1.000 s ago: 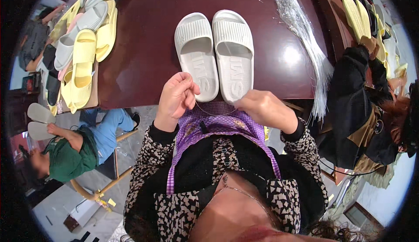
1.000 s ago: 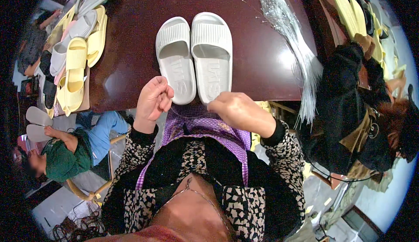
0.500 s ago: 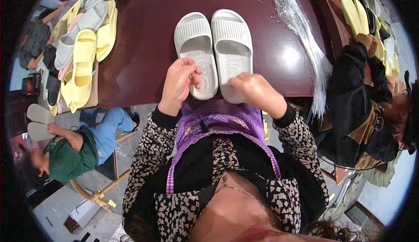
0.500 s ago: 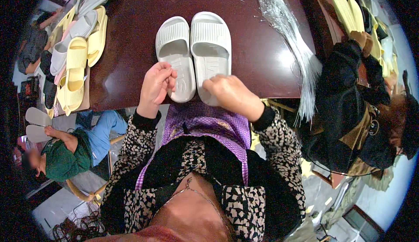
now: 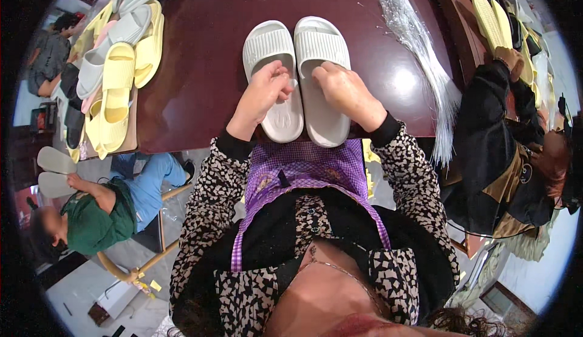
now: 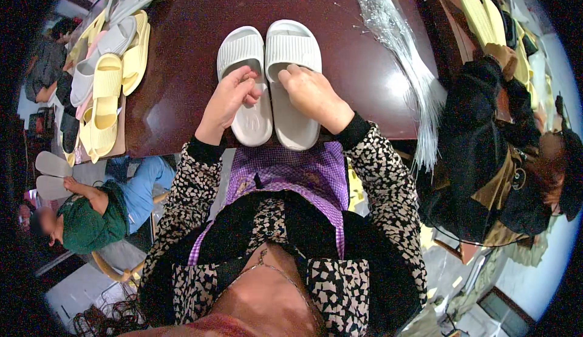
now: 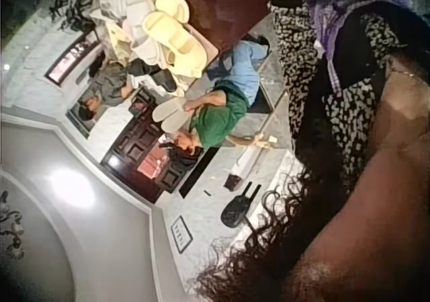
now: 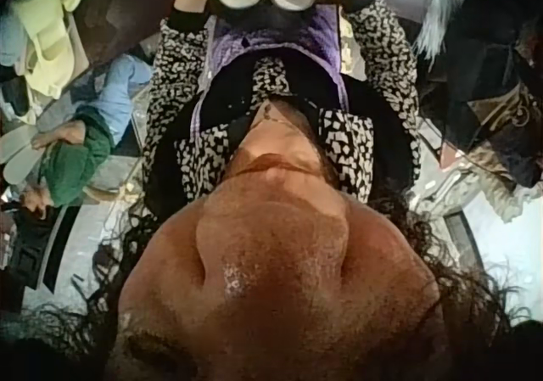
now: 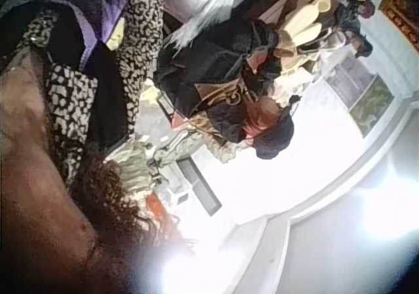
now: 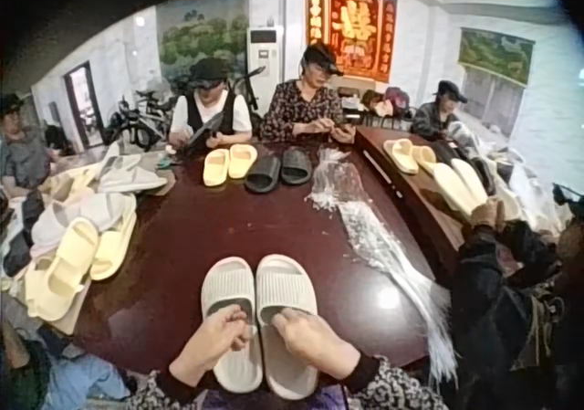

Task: The person pairs slippers by threading plastic tag fasteners through each pair of slippers and fastening the ends together by hand.

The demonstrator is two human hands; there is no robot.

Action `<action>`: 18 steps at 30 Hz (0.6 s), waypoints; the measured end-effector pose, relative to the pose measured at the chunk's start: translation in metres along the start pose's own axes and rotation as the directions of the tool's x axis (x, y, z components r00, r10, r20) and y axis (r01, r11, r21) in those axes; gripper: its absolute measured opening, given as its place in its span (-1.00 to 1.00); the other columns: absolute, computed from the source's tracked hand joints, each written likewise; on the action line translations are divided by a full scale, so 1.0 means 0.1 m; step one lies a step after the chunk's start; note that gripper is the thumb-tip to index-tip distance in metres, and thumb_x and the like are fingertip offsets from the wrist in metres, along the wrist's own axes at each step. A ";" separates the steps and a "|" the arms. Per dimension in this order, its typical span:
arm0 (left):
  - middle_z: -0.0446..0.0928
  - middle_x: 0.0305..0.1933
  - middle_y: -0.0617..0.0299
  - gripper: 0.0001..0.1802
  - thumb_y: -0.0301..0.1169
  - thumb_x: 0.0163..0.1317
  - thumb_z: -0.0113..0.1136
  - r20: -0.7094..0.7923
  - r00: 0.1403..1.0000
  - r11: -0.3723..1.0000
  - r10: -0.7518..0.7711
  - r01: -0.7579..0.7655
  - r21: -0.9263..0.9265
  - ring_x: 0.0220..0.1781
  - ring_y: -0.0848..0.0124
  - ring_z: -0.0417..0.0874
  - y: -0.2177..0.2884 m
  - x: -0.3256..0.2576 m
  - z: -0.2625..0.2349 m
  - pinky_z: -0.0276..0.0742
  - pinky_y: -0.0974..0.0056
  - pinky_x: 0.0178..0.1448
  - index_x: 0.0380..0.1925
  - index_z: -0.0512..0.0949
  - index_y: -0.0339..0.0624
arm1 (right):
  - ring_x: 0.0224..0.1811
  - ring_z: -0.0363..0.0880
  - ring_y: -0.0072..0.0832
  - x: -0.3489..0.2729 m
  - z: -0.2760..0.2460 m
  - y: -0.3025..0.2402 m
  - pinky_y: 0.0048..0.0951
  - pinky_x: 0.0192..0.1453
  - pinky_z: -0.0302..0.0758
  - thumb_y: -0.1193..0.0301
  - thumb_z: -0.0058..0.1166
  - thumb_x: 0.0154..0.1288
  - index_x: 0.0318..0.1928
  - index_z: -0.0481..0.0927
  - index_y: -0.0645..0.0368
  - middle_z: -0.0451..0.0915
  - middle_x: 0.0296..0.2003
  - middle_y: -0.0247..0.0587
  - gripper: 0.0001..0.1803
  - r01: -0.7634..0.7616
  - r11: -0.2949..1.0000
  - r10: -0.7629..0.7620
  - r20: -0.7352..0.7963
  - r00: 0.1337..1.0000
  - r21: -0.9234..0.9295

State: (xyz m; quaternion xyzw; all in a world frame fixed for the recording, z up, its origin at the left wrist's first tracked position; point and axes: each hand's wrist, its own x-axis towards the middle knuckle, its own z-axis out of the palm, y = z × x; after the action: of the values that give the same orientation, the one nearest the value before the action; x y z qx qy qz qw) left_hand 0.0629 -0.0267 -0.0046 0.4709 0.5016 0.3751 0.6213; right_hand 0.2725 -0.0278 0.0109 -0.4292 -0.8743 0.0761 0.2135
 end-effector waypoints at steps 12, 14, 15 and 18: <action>0.50 -0.36 0.25 -0.51 -0.33 0.34 0.00 0.014 0.997 0.978 0.075 -0.076 0.192 -0.43 0.60 0.44 0.11 -0.01 0.08 0.43 0.48 -0.32 0.19 0.30 -0.43 | -0.29 0.62 -0.29 -0.11 -0.23 0.11 -0.38 -0.22 0.55 0.59 0.09 0.15 -0.23 0.60 0.30 0.61 -0.28 -0.12 -0.85 0.148 0.926 -0.110 -0.128 0.986 0.348; 0.50 -0.36 0.25 -0.51 -0.33 0.34 0.00 0.005 0.997 0.980 0.081 -0.080 0.184 -0.42 0.60 0.44 0.08 0.00 0.07 0.43 0.48 -0.32 0.19 0.30 -0.41 | -0.33 0.60 -0.37 -0.08 -0.30 0.19 -0.42 -0.25 0.54 0.57 0.11 0.17 -0.23 0.60 0.31 0.62 -0.31 -0.16 -0.86 0.064 0.883 -0.025 -0.090 0.996 0.465; 0.50 -0.35 0.25 -0.51 -0.33 0.34 0.00 -0.004 0.996 0.981 0.085 -0.083 0.177 -0.42 0.60 0.44 0.06 0.00 0.07 0.43 0.48 -0.31 0.19 0.30 -0.40 | -0.36 0.59 -0.46 -0.04 -0.33 0.24 -0.47 -0.28 0.53 0.56 0.12 0.19 -0.23 0.61 0.32 0.62 -0.33 -0.21 -0.86 -0.023 0.819 0.056 -0.041 0.998 0.574; 0.50 -0.34 0.24 -0.51 -0.33 0.34 0.00 -0.003 0.995 0.980 0.096 -0.094 0.175 -0.41 0.60 0.44 0.04 0.03 0.08 0.43 0.47 -0.30 0.19 0.31 -0.38 | -0.45 0.53 -0.62 0.07 -0.37 0.47 -0.55 -0.38 0.48 0.51 0.13 0.24 -0.23 0.61 0.34 0.61 -0.40 -0.30 -0.86 -0.178 0.705 0.256 -0.012 0.967 0.686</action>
State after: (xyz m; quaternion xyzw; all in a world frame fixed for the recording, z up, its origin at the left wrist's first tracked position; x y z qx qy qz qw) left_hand 0.0715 -0.0239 -0.0008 0.5448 0.5131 0.3613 0.5561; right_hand 0.3188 0.0052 0.0310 -0.4245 -0.7164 0.3917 0.3913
